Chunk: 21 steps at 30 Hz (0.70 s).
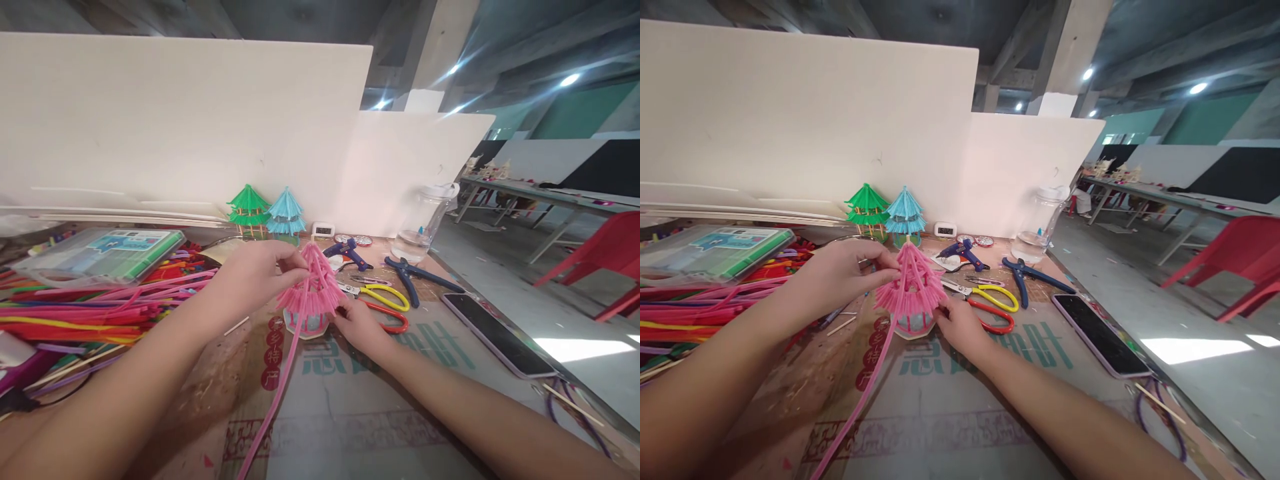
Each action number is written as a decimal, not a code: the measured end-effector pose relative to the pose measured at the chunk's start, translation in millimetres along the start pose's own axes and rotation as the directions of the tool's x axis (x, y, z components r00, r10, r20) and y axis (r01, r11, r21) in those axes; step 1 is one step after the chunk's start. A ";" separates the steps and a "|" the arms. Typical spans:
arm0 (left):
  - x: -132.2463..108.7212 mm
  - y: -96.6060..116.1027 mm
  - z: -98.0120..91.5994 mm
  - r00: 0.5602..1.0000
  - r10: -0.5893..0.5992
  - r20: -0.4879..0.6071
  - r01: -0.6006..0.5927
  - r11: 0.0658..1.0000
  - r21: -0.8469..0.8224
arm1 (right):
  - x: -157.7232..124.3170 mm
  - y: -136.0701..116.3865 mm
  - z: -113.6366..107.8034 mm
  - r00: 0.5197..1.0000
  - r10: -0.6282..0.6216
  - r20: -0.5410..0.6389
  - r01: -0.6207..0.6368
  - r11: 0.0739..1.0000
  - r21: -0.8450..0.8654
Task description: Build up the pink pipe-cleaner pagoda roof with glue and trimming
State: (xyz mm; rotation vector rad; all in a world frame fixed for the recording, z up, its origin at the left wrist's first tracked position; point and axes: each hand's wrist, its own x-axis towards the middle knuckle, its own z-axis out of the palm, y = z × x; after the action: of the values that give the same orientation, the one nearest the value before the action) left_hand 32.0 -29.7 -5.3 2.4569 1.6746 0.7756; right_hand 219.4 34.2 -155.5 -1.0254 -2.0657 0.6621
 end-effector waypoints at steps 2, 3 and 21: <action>0.4 -1.7 -0.4 1.000 0.001 -0.028 -0.001 1.000 -0.003 | -0.4 -0.3 0.2 1.000 0.001 0.004 -0.001 1.000 -0.003; 1.0 -3.0 -0.3 0.999 0.010 -0.049 -0.010 1.000 0.009 | -0.4 -0.5 0.1 1.000 0.003 0.004 -0.003 1.000 -0.005; 11.9 -29.0 7.2 0.993 -0.020 0.115 0.034 0.992 -0.123 | 0.1 2.5 0.3 1.000 0.001 0.018 -0.001 1.000 -0.024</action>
State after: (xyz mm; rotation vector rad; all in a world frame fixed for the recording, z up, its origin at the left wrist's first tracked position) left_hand 13.8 -5.8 -16.8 2.3423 1.5664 0.7008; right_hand 220.3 35.6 -157.4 -1.0373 -2.0934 0.6506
